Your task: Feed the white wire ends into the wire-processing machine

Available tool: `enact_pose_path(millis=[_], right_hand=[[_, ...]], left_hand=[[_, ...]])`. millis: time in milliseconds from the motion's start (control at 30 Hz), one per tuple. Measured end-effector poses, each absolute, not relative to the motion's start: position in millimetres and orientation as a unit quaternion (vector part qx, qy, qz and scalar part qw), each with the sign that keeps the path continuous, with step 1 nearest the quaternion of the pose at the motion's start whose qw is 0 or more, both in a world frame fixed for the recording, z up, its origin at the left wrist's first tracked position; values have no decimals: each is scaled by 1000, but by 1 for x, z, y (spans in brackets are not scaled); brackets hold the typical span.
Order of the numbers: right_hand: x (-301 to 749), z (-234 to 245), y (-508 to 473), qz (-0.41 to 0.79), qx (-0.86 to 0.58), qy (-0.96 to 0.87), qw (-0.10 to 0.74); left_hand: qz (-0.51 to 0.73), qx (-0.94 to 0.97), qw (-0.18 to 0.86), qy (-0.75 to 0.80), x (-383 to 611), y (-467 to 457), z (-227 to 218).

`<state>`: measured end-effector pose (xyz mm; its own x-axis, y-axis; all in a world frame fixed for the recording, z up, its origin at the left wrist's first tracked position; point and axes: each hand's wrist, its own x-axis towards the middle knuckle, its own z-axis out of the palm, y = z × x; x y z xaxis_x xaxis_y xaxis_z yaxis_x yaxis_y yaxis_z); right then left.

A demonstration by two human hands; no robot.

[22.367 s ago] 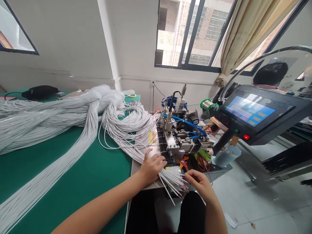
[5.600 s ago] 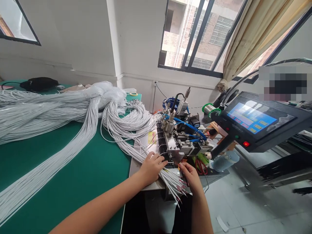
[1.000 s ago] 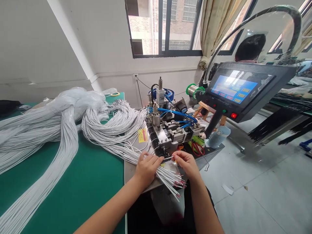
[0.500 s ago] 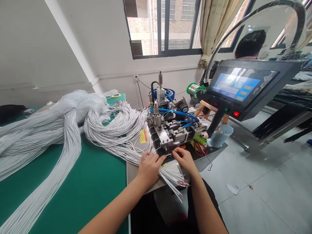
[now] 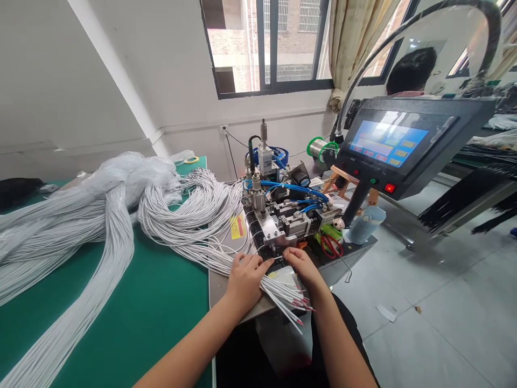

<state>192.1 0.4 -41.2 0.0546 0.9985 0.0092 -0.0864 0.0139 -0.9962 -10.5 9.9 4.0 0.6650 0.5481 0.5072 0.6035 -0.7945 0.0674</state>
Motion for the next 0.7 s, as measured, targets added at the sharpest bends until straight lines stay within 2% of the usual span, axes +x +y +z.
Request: enact_pose_path(millis=[367,567,700], right_hand=[[198,-36,-3,479,-500,-487,533],[208,-24,-24,364,-563,-519,530],[215,-2,-49,368,-558,-572,475]], left_hand=[[-300,-900,76,-306,-13,8,3],[-296,-893,75,-331,-13,8,-1],[-302,-888,74,-338,-13,9,1]])
